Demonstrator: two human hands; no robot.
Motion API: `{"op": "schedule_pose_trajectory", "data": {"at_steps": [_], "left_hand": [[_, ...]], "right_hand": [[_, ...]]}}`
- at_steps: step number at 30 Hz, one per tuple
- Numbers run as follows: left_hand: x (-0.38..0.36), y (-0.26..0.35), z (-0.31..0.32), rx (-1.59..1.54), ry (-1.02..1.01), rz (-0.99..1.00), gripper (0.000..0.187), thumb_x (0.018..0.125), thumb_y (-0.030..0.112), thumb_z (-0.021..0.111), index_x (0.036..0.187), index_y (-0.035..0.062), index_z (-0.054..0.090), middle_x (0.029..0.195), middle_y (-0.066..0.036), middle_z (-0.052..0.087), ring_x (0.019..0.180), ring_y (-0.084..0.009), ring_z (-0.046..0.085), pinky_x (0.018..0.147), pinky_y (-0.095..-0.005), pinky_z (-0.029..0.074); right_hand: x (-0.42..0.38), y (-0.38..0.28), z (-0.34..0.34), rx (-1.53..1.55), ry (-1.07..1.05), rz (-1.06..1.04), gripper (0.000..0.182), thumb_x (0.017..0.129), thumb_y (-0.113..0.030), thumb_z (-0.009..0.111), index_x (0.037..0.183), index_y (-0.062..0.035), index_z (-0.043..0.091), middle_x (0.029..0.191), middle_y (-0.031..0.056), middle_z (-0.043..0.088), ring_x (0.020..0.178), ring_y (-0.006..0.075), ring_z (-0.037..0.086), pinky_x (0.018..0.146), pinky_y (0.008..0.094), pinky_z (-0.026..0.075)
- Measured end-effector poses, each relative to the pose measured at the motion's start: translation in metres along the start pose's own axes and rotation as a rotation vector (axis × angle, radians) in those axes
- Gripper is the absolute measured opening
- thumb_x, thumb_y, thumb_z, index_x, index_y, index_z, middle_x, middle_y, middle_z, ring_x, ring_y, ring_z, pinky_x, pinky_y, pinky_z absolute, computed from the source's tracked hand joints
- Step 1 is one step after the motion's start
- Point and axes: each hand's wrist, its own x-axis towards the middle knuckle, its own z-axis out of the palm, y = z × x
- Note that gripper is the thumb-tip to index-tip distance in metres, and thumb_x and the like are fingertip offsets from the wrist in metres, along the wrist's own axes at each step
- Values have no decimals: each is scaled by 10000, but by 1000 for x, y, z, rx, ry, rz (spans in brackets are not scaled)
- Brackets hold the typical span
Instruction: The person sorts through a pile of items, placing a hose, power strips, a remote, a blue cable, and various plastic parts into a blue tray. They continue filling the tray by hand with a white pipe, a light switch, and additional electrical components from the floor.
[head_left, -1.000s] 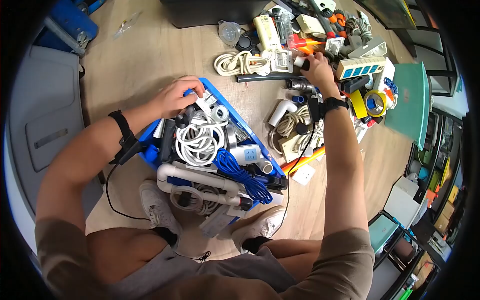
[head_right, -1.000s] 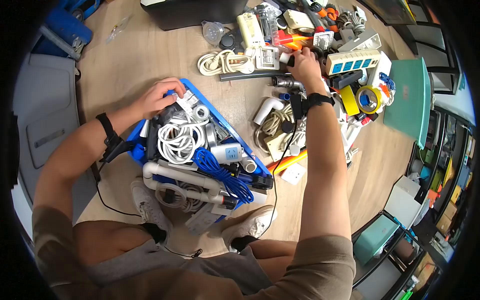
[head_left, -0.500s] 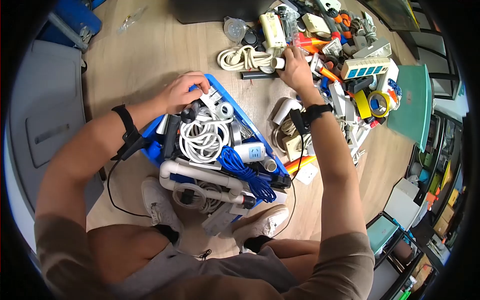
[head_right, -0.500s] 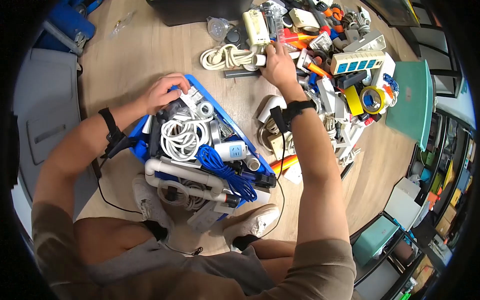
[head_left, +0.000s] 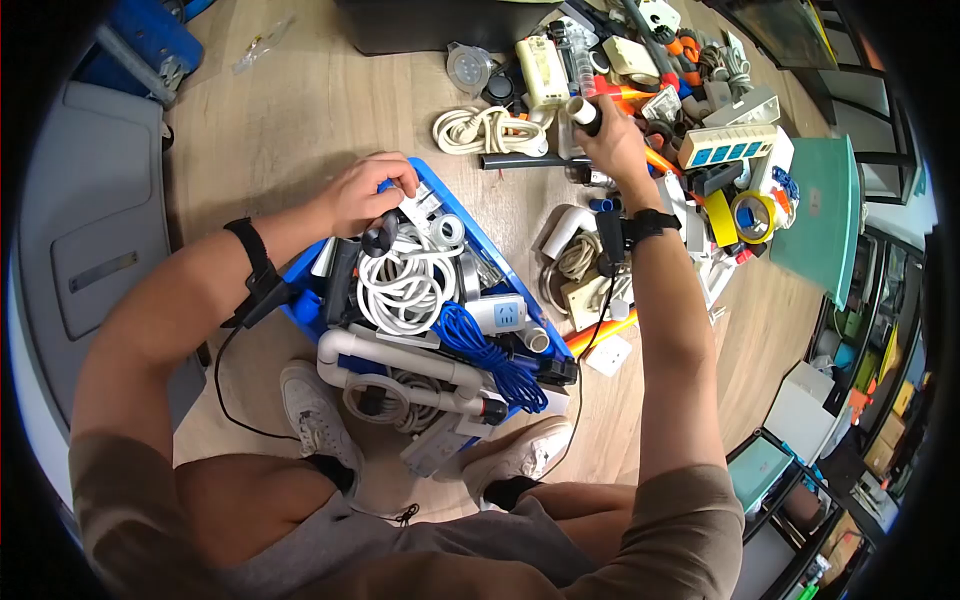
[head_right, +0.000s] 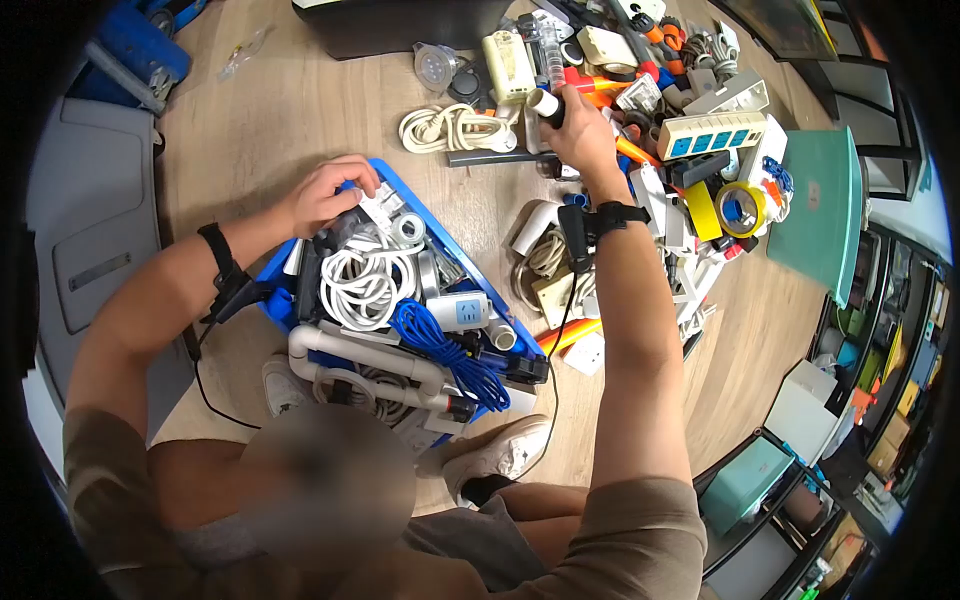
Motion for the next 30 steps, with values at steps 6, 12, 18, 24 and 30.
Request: {"op": "schedule_pose_trajectory", "data": {"at_steps": [6, 12, 18, 24, 30], "left_hand": [[4, 9, -5, -16, -51, -146, 256, 897, 163, 645, 1097, 4, 640, 1081, -116, 679, 983, -212, 641, 889, -357, 503], [21, 47, -21, -603, -37, -137, 663, 927, 330, 791, 1431, 29, 483, 1207, -105, 653, 1105, -167, 626, 956, -332, 516], [10, 53, -29, -273, -112, -160, 612, 861, 266, 864, 1350, 26, 582, 1192, -78, 698, 1078, -154, 651, 945, -329, 525], [-22, 65, -30, -205, 136, -131, 495, 875, 174, 821, 1298, 6, 625, 1109, -55, 735, 1015, -114, 672, 912, -306, 538], [-39, 86, -64, 79, 126, -176, 504, 844, 152, 811, 1295, 8, 638, 1124, -118, 742, 986, -164, 700, 902, -319, 544]], "right_hand": [[23, -36, -38, 359, -26, 59, 451, 778, -209, 802, 1155, -4, 665, 978, 206, 745, 923, 328, 729, 845, 393, 561], [-7, -150, -24, 797, -241, -57, 489, 802, -200, 865, 1199, 3, 665, 1040, 124, 746, 964, 197, 703, 907, 344, 553], [-49, -191, 23, 1103, -300, 158, 513, 939, -341, 781, 1257, 4, 574, 1087, 122, 690, 1020, 179, 655, 928, 343, 524], [-77, -176, 7, 1202, -366, 260, 367, 1025, -210, 684, 1284, -20, 504, 1048, 55, 656, 974, 102, 609, 876, 297, 509], [-125, -145, -11, 1065, -376, 249, 412, 1019, -223, 702, 1280, -25, 453, 1181, 106, 711, 1101, 148, 640, 990, 324, 500]]}}
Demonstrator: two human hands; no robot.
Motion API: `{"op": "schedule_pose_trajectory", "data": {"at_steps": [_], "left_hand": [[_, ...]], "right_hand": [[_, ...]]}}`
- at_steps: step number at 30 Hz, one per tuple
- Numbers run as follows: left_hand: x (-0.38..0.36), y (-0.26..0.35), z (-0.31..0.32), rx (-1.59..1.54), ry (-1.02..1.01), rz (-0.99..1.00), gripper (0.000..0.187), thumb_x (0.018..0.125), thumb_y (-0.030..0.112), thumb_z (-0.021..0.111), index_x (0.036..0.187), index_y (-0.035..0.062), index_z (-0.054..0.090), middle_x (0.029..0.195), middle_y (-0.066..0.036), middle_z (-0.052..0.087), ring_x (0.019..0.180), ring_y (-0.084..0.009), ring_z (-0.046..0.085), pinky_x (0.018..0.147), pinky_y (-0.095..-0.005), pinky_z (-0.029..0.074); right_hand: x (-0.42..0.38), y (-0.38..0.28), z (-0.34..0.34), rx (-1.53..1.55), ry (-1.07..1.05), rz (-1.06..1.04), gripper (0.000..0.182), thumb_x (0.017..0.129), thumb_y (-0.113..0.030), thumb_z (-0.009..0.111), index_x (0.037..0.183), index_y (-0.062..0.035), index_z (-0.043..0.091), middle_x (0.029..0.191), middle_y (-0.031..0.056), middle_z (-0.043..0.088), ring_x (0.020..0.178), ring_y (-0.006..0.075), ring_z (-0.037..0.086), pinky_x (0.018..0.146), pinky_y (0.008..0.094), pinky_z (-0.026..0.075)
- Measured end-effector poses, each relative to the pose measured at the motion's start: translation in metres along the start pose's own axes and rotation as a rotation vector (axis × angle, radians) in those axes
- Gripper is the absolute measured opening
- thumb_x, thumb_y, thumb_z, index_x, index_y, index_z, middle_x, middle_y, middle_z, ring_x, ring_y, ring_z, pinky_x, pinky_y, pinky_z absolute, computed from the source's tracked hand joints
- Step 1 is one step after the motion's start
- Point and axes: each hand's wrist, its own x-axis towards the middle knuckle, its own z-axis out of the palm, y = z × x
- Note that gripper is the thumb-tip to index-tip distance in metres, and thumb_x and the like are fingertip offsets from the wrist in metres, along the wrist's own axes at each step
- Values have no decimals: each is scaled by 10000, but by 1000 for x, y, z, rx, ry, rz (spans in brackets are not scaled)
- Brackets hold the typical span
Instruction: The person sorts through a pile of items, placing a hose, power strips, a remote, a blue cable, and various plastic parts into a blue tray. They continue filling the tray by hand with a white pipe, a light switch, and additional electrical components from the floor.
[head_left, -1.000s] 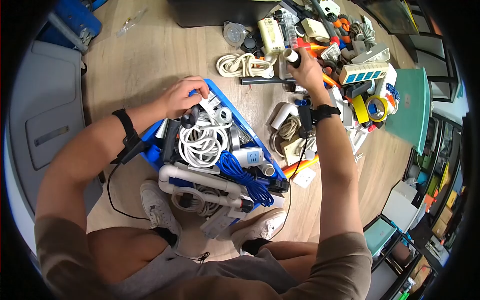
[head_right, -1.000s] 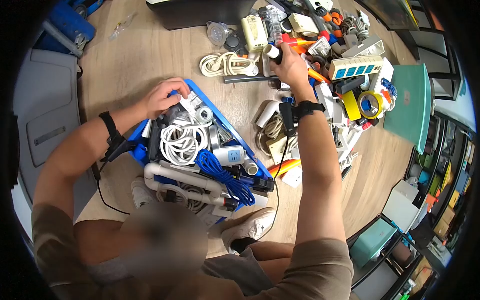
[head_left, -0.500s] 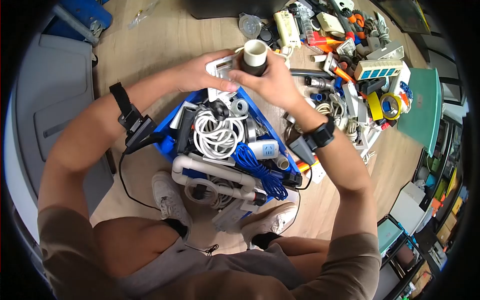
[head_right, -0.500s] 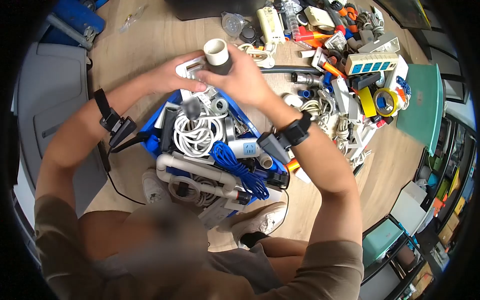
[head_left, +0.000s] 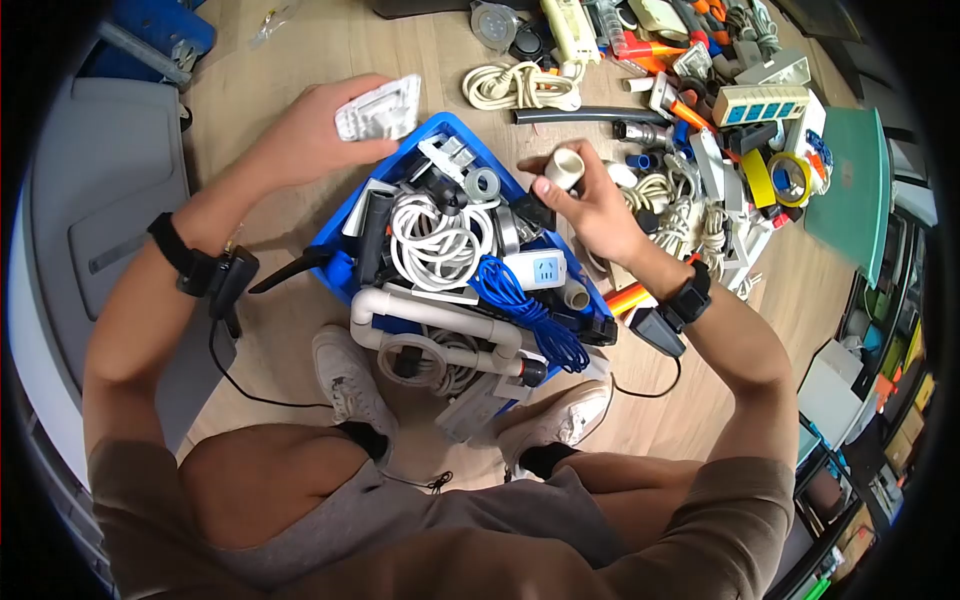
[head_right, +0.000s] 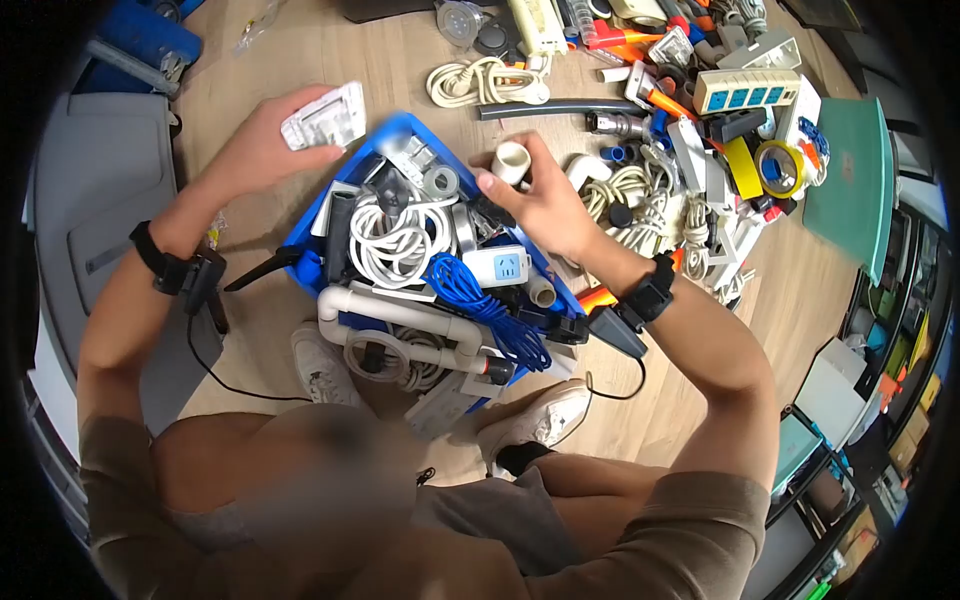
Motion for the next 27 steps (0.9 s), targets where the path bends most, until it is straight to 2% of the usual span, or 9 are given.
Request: {"op": "schedule_pose_trajectory", "data": {"at_steps": [2, 5, 6, 7, 12, 15, 19, 23, 27], "left_hand": [[-3, 10, -16, 383, -171, 86, 504, 787, 171, 791, 1258, 35, 676, 1128, -164, 723, 1012, -289, 703, 912, -371, 541], [-20, 17, -31, 662, -362, 129, 539, 726, 84, 789, 1257, 69, 696, 1067, -133, 699, 1020, -308, 664, 895, -381, 533], [-22, 19, -36, 613, -457, 73, 534, 707, 80, 780, 1236, 103, 713, 1028, -113, 695, 1040, -322, 650, 906, -412, 527], [-28, 21, -36, 608, -482, 68, 534, 707, 80, 780, 1236, 103, 713, 1028, -113, 695, 1040, -322, 650, 906, -412, 527], [-46, 39, -22, 579, -725, 11, 513, 740, 137, 783, 1248, 117, 709, 1065, -112, 710, 1030, -311, 638, 929, -422, 513], [-48, 63, 2, 661, -782, -200, 508, 768, 175, 778, 1267, 128, 693, 1096, -110, 718, 1054, -310, 632, 954, -422, 508], [-51, 32, 16, 728, -646, -103, 488, 797, 208, 764, 1265, 111, 667, 1163, -123, 702, 1144, -344, 628, 990, -438, 500], [-38, 15, 19, 677, -723, -88, 449, 808, 170, 771, 1236, 97, 654, 1188, -121, 685, 1179, -348, 611, 1017, -438, 487], [-40, 2, 19, 733, -645, 44, 478, 781, 147, 816, 1217, 84, 630, 1223, -114, 659, 1198, -347, 599, 1010, -438, 488]], "right_hand": [[-20, 18, -4, -41, 39, 36, 485, 1008, -257, 720, 1301, -30, 407, 1155, 120, 715, 1085, 153, 649, 975, 327, 508], [-40, -13, -13, -390, 55, 202, 464, 962, -286, 777, 1254, -68, 489, 1063, 91, 700, 878, 142, 642, 830, 325, 541], [-45, -5, -17, -433, 77, -14, 455, 927, -268, 814, 1229, -76, 533, 1016, 80, 682, 813, 120, 620, 745, 300, 549], [-52, -10, -19, -240, 24, 74, 467, 904, -236, 836, 1229, -61, 550, 993, 67, 663, 826, 97, 617, 719, 264, 547], [-95, -34, -24, -368, -72, -39, 459, 868, -240, 863, 1206, -62, 609, 1030, 68, 691, 842, 143, 664, 740, 292, 559], [-120, -48, -20, -548, -37, -269, 521, 820, -322, 895, 1160, -25, 634, 1049, 124, 717, 902, 251, 728, 774, 335, 579], [-135, -57, 17, -350, -221, -572, 490, 827, -367, 868, 1125, -49, 643, 1078, 127, 700, 935, 271, 728, 792, 352, 608], [-142, -43, 62, -533, -403, -670, 441, 815, -264, 856, 1075, -39, 580, 1163, 142, 633, 959, 284, 705, 655, 336, 599], [-139, -9, 91, -678, -322, -614, 415, 788, -242, 846, 1007, -52, 550, 1137, 128, 593, 927, 291, 661, 680, 361, 578]]}}
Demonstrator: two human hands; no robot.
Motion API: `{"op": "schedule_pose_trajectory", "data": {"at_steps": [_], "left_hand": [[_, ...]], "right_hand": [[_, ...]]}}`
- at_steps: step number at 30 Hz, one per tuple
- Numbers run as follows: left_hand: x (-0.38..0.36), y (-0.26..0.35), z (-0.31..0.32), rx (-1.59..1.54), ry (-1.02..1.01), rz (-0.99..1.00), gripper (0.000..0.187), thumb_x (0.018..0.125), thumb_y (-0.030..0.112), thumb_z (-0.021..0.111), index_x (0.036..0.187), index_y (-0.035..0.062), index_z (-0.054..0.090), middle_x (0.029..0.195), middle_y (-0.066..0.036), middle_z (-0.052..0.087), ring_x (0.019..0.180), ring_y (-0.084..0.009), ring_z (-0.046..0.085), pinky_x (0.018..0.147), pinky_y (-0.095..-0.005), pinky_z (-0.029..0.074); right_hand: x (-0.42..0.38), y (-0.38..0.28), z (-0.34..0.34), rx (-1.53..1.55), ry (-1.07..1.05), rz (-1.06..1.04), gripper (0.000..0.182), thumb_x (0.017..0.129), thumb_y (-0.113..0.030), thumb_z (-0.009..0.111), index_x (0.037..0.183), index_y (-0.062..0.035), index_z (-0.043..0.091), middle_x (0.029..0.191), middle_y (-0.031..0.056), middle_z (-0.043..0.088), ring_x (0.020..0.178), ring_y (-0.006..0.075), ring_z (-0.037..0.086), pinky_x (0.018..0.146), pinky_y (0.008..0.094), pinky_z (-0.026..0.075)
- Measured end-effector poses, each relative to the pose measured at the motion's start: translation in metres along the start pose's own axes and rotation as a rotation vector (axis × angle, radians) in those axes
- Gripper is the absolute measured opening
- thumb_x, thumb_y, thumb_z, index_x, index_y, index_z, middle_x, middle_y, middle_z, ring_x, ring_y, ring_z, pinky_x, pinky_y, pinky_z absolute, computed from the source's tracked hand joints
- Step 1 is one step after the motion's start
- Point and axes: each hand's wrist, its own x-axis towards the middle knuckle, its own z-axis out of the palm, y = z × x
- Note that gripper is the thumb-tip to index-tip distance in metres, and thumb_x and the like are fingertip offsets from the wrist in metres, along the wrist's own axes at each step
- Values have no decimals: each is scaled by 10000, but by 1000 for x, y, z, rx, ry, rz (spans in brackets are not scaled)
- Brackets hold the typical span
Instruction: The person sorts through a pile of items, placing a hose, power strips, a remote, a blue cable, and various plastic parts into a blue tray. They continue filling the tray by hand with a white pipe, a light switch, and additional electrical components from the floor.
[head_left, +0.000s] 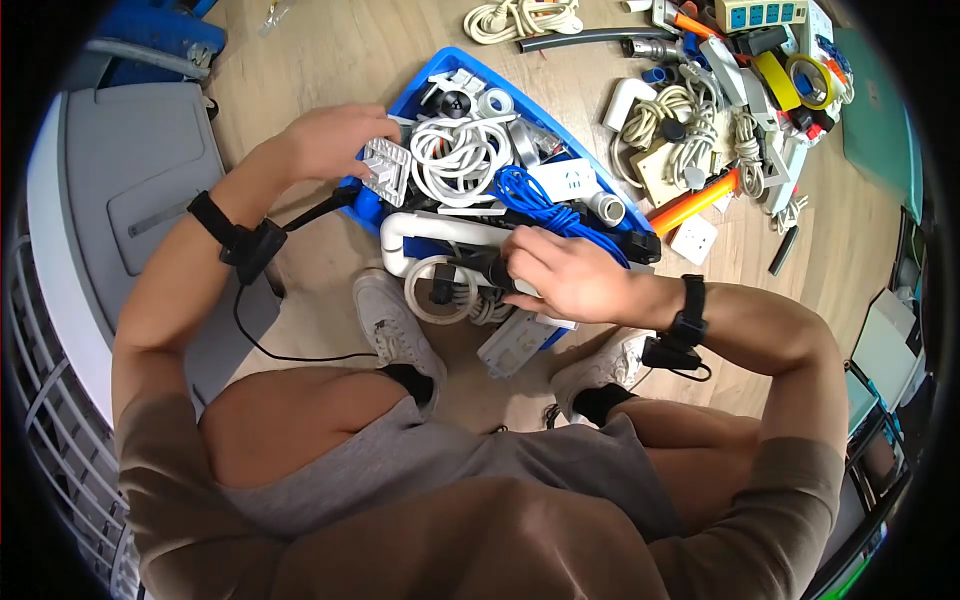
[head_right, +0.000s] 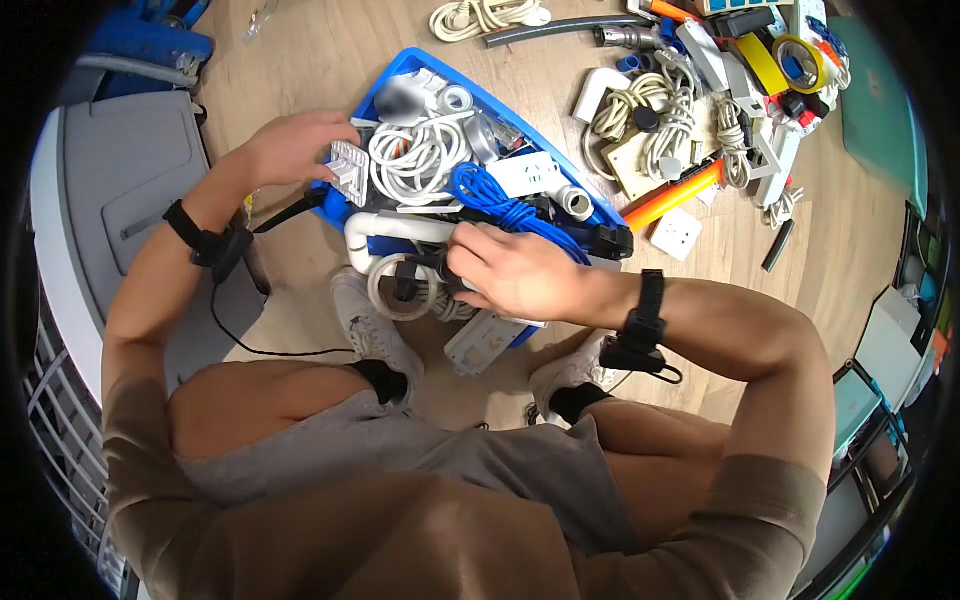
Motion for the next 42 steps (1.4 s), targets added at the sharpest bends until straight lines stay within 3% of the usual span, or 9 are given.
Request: {"op": "schedule_pose_trajectory", "data": {"at_steps": [6, 17, 20, 25, 26, 30, 36, 38, 42], "left_hand": [[-2, -3, 8, -6, 4, -221, 583, 746, 148, 862, 1235, 63, 555, 1224, -130, 628, 1211, -357, 586, 993, -450, 495], [-4, -33, 16, -98, -10, -117, 813, 708, 320, 910, 1355, 29, 512, 1295, -192, 627, 1230, -384, 590, 1026, -444, 483], [-4, -29, 13, -172, 49, -81, 898, 698, 343, 916, 1405, 4, 477, 1332, -244, 609, 1249, -409, 582, 1048, -444, 474], [7, -27, 31, -521, 170, -102, 1065, 835, 496, 840, 1569, -16, 263, 1511, -318, 470, 1427, -410, 470, 1183, -437, 386], [13, -29, 40, -653, 171, -69, 1016, 893, 376, 824, 1582, -27, 196, 1571, -293, 391, 1444, -412, 439, 1178, -453, 391], [12, 4, 30, -680, 159, -288, 1049, 921, 504, 763, 1606, -14, 162, 1564, -321, 383, 1463, -395, 409, 1199, -469, 344], [21, 4, 52, -693, 357, -359, 1088, 869, 539, 774, 1618, 2, 196, 1612, -324, 328, 1484, -416, 397, 1208, -450, 342], [24, 4, 47, -787, 325, -410, 955, 895, 398, 797, 1579, -3, 265, 1535, -305, 436, 1441, -381, 444, 1184, -435, 360], [24, 3, 36, -835, 311, -471, 856, 916, 408, 741, 1537, -13, 329, 1514, -292, 470, 1398, -374, 490, 1150, -424, 390]], "right_hand": [[12, -6, 15, -408, 49, -51, 361, 786, -300, 779, 1024, -112, 584, 1028, 75, 571, 954, 253, 583, 737, 330, 502], [19, -6, 10, -379, -274, -32, 227, 828, -201, 619, 995, -80, 714, 1190, 116, 637, 990, 245, 618, 721, 338, 552], [27, 1, 15, -346, -306, -39, 298, 853, -351, 693, 985, -84, 700, 1150, 113, 646, 1006, 254, 617, 777, 373, 532], [70, 21, -64, -238, -56, 137, 385, 905, -446, 711, 960, -69, 655, 914, 151, 643, 812, 361, 683, 700, 465, 566], [79, 36, -86, -338, -9, 187, 453, 923, -492, 676, 1048, -57, 684, 952, 148, 697, 851, 339, 716, 728, 463, 587], [99, 133, -146, -425, 313, 525, 476, 960, -479, 651, 1100, -24, 672, 1116, 227, 698, 984, 417, 701, 852, 500, 566], [125, 240, -180, -553, 234, 781, 824, 888, -617, 696, 1395, -12, 459, 1389, 320, 489, 1213, 494, 595, 1011, 533, 516], [137, 274, -179, -637, 208, 776, 1115, 792, -748, 719, 1563, -45, 325, 1528, 313, 373, 1421, 503, 398, 1150, 525, 407], [168, 305, -175, -600, 211, 992, 1435, 650, -875, 736, 1651, -49, 122, 1638, 345, 212, 1503, 513, 279, 1215, 521, 320]]}}
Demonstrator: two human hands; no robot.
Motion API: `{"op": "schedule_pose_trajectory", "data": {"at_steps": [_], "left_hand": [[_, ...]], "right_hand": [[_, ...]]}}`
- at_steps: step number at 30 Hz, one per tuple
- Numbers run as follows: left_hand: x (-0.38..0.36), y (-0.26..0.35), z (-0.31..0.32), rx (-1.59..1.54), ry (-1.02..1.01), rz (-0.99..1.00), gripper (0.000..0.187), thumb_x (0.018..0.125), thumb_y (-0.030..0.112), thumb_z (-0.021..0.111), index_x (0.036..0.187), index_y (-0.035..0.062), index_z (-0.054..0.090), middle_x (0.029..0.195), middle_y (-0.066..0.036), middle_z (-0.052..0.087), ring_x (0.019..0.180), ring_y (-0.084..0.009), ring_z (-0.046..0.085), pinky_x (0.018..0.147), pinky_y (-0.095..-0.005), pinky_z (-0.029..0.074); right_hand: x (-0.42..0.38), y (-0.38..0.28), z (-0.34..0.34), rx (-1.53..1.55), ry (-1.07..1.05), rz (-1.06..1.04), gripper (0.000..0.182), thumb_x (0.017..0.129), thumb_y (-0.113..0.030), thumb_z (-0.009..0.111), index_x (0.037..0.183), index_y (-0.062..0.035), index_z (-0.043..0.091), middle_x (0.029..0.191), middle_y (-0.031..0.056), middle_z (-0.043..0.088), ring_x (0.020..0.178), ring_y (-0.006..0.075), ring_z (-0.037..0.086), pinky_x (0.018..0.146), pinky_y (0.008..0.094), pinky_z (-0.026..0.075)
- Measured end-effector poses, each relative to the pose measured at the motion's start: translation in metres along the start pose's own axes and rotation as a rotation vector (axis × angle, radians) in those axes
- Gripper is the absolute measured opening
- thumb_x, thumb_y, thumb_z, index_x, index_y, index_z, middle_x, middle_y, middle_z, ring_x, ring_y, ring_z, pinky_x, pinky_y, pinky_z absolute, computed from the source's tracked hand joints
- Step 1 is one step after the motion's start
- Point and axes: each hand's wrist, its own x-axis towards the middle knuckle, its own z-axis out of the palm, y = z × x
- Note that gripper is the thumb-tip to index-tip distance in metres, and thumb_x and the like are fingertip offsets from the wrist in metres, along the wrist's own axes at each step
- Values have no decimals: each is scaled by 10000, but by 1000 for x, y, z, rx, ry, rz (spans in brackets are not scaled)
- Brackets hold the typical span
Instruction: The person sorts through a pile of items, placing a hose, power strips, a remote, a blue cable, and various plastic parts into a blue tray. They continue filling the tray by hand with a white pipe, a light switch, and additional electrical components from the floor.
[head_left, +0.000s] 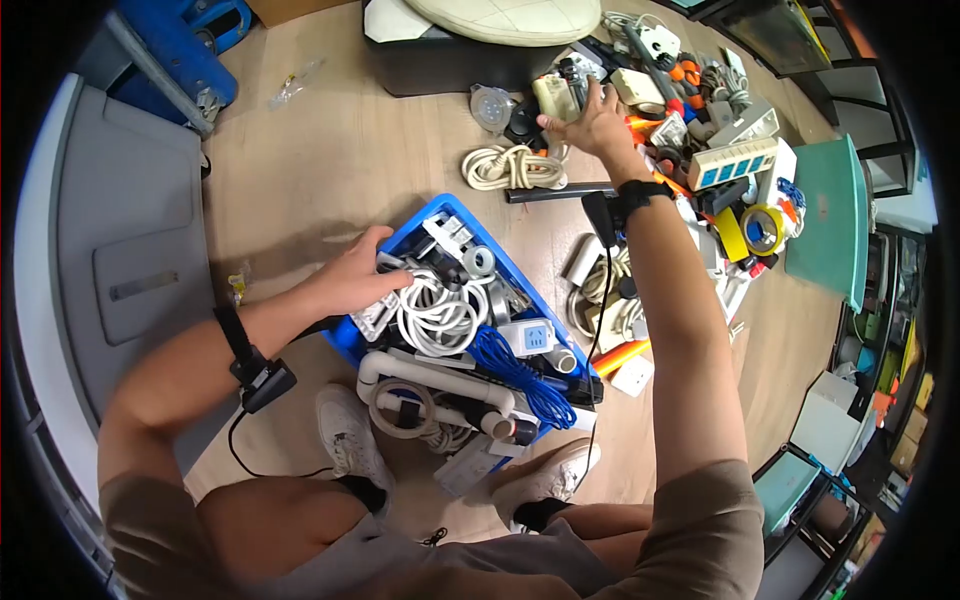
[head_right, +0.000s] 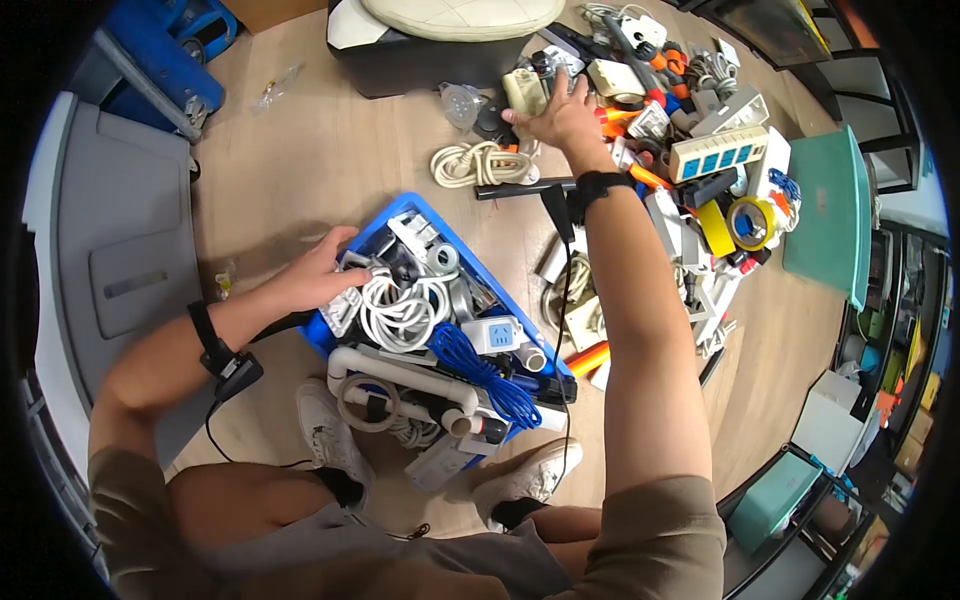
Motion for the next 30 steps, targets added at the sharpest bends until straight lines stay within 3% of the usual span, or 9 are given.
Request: {"op": "schedule_pose_trajectory", "data": {"at_steps": [6, 7, 14, 16, 20, 22, 24, 26, 30], "left_hand": [[2, -16, 0, -49, 22, -17, 868, 878, 428, 713, 1514, -46, 360, 1501, -316, 480, 1380, -395, 518, 1131, -423, 416], [3, -20, 0, -47, 36, -16, 870, 879, 425, 713, 1517, -47, 357, 1505, -314, 476, 1378, -396, 519, 1133, -422, 416], [6, -27, -3, -35, 16, -23, 834, 935, 379, 726, 1540, -20, 315, 1503, -327, 469, 1410, -398, 484, 1135, -446, 414], [12, -26, 1, -55, 10, -1, 820, 927, 371, 732, 1532, -11, 331, 1494, -323, 479, 1403, -396, 491, 1131, -444, 417], [19, -11, 5, -37, 57, 89, 807, 873, 378, 729, 1471, -53, 400, 1417, -299, 551, 1304, -358, 579, 1089, -427, 446], [23, -6, 4, -82, 24, 59, 781, 860, 368, 738, 1451, -34, 425, 1402, -283, 565, 1278, -344, 595, 1069, -427, 456], [32, -7, 5, -41, 53, 33, 773, 847, 349, 740, 1456, -14, 434, 1410, -292, 558, 1297, -343, 585, 1077, -412, 456], [45, -15, 4, -4, 87, 84, 754, 842, 315, 727, 1461, -2, 438, 1416, -292, 556, 1313, -354, 574, 1093, -411, 450], [65, -11, -6, -189, -4, 46, 701, 848, 200, 660, 1468, -27, 424, 1368, -267, 589, 1256, -308, 595, 1048, -402, 477]], "right_hand": [[34, -9, 12, 54, -219, 194, 1411, 664, -806, 795, 1633, -25, 131, 1509, 387, 415, 1444, 497, 401, 1202, 486, 339], [37, 2, 25, 302, -272, 188, 1378, 676, -741, 826, 1627, -21, 138, 1472, 370, 480, 1405, 462, 471, 1182, 439, 370], [19, 6, 35, 403, -263, 64, 1283, 721, -505, 894, 1641, -73, 112, 1402, 367, 551, 1298, 436, 582, 1096, 433, 474], [15, 11, 46, 350, -185, 38, 1269, 698, -437, 924, 1630, -64, 147, 1301, 332, 633, 1153, 404, 680, 1001, 404, 541], [-21, 28, 15, 594, -198, -117, 1105, 725, -391, 930, 1562, -25, 307, 1180, 202, 726, 1098, 303, 710, 947, 366, 553], [-52, 31, -12, 666, -293, -109, 817, 737, -348, 949, 1369, -11, 556, 1146, 132, 737, 1026, 223, 704, 932, 356, 553], [-84, 42, -24, 807, -302, -306, 631, 800, -223, 916, 1306, -16, 601, 1131, 67, 713, 1021, 147, 653, 941, 323, 530], [-121, 47, -48, 777, -402, -340, 614, 747, -317, 953, 1193, -18, 655, 1108, 97, 731, 1020, 210, 679, 953, 357, 525], [-189, 45, -71, 673, -287, -522, 670, 689, -343, 969, 1207, -57, 655, 1147, 103, 705, 1052, 250, 667, 918, 384, 524]]}}
